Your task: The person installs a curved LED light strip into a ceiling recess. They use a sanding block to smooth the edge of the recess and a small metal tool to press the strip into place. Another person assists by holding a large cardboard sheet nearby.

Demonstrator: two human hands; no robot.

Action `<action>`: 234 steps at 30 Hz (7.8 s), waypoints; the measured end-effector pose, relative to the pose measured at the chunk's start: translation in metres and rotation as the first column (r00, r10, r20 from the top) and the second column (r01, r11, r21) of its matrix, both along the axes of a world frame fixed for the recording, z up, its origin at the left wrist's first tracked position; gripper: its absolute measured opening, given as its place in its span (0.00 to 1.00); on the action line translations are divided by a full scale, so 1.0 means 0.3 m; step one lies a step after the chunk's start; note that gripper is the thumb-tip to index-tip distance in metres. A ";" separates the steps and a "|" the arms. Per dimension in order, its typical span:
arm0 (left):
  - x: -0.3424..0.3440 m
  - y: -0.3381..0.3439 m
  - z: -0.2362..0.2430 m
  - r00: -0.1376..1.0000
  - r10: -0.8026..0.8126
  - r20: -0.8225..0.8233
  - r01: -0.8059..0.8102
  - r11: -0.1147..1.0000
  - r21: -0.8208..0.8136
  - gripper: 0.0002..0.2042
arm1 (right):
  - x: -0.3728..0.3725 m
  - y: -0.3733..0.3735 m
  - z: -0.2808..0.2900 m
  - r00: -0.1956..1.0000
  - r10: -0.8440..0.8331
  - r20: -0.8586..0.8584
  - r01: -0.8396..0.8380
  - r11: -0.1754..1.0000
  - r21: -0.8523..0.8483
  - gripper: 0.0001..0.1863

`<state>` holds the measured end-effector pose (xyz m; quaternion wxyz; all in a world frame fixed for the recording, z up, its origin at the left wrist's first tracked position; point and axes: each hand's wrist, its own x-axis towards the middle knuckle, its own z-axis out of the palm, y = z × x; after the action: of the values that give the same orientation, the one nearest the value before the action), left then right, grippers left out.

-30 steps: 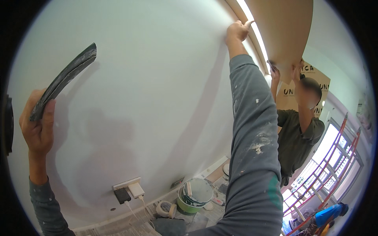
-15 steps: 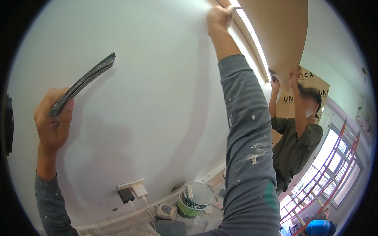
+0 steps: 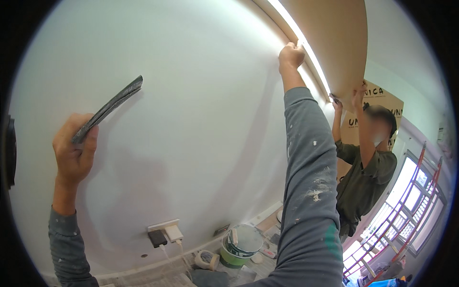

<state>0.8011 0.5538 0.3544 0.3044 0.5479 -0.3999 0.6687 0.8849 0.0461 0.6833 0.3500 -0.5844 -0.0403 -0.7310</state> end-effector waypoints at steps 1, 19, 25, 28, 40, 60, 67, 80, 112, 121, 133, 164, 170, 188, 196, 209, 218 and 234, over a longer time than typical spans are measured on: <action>-0.006 0.019 -0.009 0.999 0.036 -0.019 -0.036 0.999 0.000 0.04 | -0.025 0.115 -0.020 0.972 0.230 -0.053 -0.225 0.970 0.090 0.31; 0.005 0.008 0.000 0.998 0.052 0.045 -0.054 0.998 0.033 0.04 | -0.032 0.350 -0.087 0.828 0.540 0.152 -0.530 0.842 -0.102 0.28; -0.003 0.017 -0.003 0.997 0.059 0.044 -0.061 0.998 0.036 0.04 | -0.037 0.349 -0.011 0.776 0.524 0.351 -0.621 0.734 0.276 0.11; -0.017 0.015 -0.006 0.999 0.047 -0.004 -0.047 0.999 -0.001 0.06 | -0.017 0.306 0.059 0.734 0.547 0.402 -0.671 0.676 0.305 0.10; -0.012 0.002 0.003 0.999 0.051 -0.009 -0.051 0.999 0.011 0.05 | -0.127 0.219 0.100 0.666 0.703 0.248 -0.736 0.568 0.369 0.04; -0.017 0.001 -0.003 0.994 0.113 -0.010 -0.112 0.994 0.007 0.05 | -0.082 0.319 0.004 0.625 0.669 0.402 -0.760 0.638 0.122 0.07; -0.014 0.001 0.000 0.993 0.114 0.001 -0.114 0.993 0.010 0.05 | -0.111 0.301 0.077 0.654 0.597 0.465 -0.757 0.520 0.396 0.06; -0.013 -0.004 -0.002 0.991 0.136 -0.006 -0.136 0.991 0.016 0.06 | -0.093 0.369 0.032 0.385 0.776 0.500 -0.921 0.361 0.149 0.24; -0.005 -0.008 0.007 0.982 0.180 0.060 -0.182 0.983 0.031 0.06 | -0.016 0.309 0.015 0.361 0.840 0.404 -0.926 0.374 0.049 0.37; -0.017 -0.014 0.004 0.981 0.192 0.028 -0.192 0.981 0.006 0.07 | -0.016 0.243 -0.019 0.446 0.859 0.252 -0.888 0.459 0.007 0.42; -0.011 -0.012 0.006 0.980 0.194 0.047 -0.194 0.981 0.001 0.07 | -0.006 0.219 -0.031 0.499 0.853 0.156 -0.851 0.516 -0.102 0.43; -0.008 -0.006 -0.002 0.984 0.177 0.029 -0.177 0.984 -0.003 0.07 | -0.046 0.281 0.020 0.555 0.691 0.463 -0.827 0.519 0.216 0.25; -0.007 -0.006 -0.003 0.982 0.183 0.047 -0.183 0.983 -0.004 0.07 | -0.060 0.332 -0.014 0.587 0.722 0.366 -0.800 0.585 0.129 0.41; 0.003 -0.002 -0.004 0.989 0.136 0.052 -0.136 0.991 0.004 0.07 | -0.113 0.598 -0.078 0.522 0.838 0.156 -0.841 0.537 -0.070 0.45; -0.009 0.003 -0.003 0.992 0.121 0.043 -0.121 0.993 -0.004 0.08 | -0.069 0.794 -0.028 0.379 0.890 0.255 -0.900 0.418 -0.123 0.23; 0.001 0.009 -0.012 0.996 0.076 0.042 -0.076 0.997 -0.012 0.09 | -0.109 0.695 -0.002 0.767 0.559 0.316 -0.607 0.791 0.074 0.16; -0.012 0.015 -0.017 0.994 0.110 0.013 -0.110 0.994 -0.014 0.09 | -0.019 0.568 0.061 0.930 0.216 0.298 -0.204 0.976 -0.073 0.21; -0.007 0.010 -0.016 0.996 0.090 0.021 -0.089 0.996 -0.017 0.09 | 0.061 0.488 0.144 0.928 -0.085 0.363 0.118 0.991 -0.070 0.23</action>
<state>0.7991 0.5568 0.3497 0.2740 0.5554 -0.3729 0.6909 0.9033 0.1926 0.7264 0.2715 -0.4576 -0.1063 -0.8400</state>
